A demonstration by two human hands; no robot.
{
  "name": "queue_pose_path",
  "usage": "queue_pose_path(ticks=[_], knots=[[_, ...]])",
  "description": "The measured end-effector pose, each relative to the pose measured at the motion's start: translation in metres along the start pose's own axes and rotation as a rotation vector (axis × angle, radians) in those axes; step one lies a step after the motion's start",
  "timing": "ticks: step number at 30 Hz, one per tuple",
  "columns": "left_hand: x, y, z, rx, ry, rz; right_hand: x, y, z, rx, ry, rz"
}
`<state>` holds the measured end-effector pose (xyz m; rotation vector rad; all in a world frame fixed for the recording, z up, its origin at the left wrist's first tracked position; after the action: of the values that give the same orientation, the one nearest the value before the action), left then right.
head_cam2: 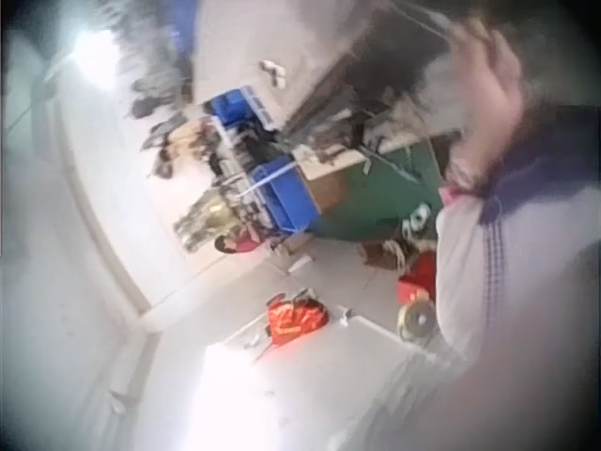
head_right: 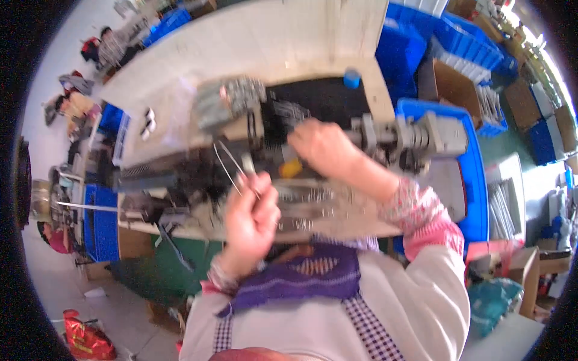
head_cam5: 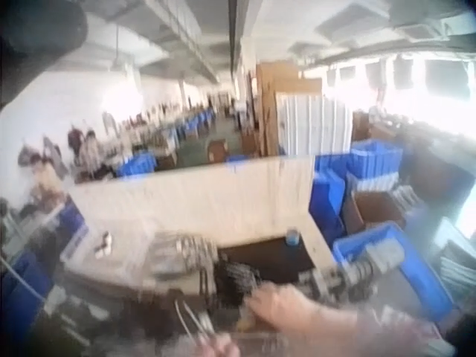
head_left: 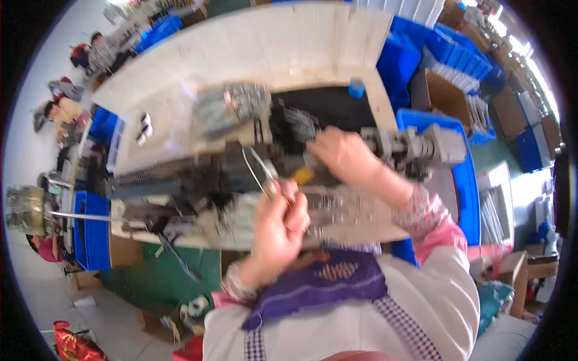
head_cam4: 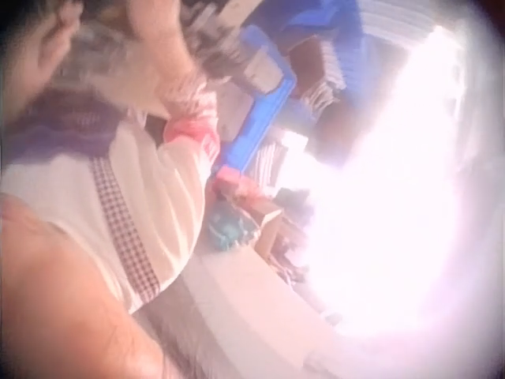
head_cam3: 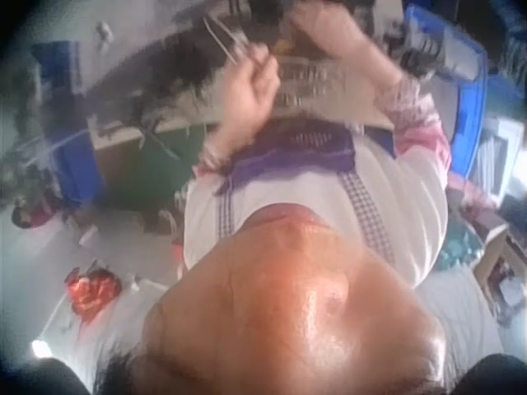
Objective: Assembling individual brush components using a manual clamping fixture at a workstation.
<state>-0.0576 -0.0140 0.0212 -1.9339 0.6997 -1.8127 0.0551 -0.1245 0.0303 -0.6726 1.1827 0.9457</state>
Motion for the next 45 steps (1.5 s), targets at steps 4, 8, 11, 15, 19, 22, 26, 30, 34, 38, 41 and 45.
queue_pose_path(ticks=[4,8,11,15,19,22,26,30,34,38,41,45], knots=[[-0.022,-0.051,0.003,-0.018,0.263,-0.813,-0.004,-0.006,0.003,-0.003,-0.031,-0.011],[-0.091,-0.061,-0.036,0.169,0.244,-0.856,-0.012,0.012,-0.006,0.0,-0.019,0.205],[-0.093,-0.052,-0.061,0.185,0.159,0.356,-0.007,-0.006,0.011,0.077,0.013,0.153],[-0.024,0.008,0.004,-0.175,0.434,1.254,0.024,-0.051,0.052,0.208,0.196,-0.138],[-0.026,0.035,0.073,-0.116,0.428,1.367,-0.016,-0.037,0.024,-0.001,0.147,0.443],[-0.02,0.027,0.106,-0.131,0.381,1.45,-0.023,-0.033,-0.005,0.06,0.222,0.397],[-0.001,-0.005,0.102,0.056,0.313,2.089,-0.01,-0.038,0.008,-0.083,0.029,0.352],[0.0,-0.064,0.072,0.384,0.247,2.435,0.003,-0.008,0.036,-0.227,-0.169,0.378],[-0.017,-0.057,0.024,-0.032,0.184,2.014,-0.033,-0.015,0.03,-0.196,-0.195,0.707],[-0.003,0.012,0.053,-0.049,0.334,1.926,-0.062,-0.051,0.007,0.138,-0.216,0.708],[-0.007,0.023,0.1,-0.024,0.287,1.86,-0.054,-0.051,-0.002,0.115,-0.175,0.636],[-0.014,-0.001,0.108,0.007,0.308,1.839,-0.038,-0.037,-0.006,-0.071,-0.118,0.398]])
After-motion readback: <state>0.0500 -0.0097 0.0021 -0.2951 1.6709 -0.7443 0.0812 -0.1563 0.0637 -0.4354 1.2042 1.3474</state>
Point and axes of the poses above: each hand's wrist, its own z-axis towards the middle knuckle, its own x-axis out of the palm, y = z × x, the point moved 6 cm from there along z, towards the middle knuckle, and after that the axes turned 11 degrees about y, right-handed, at the moved point
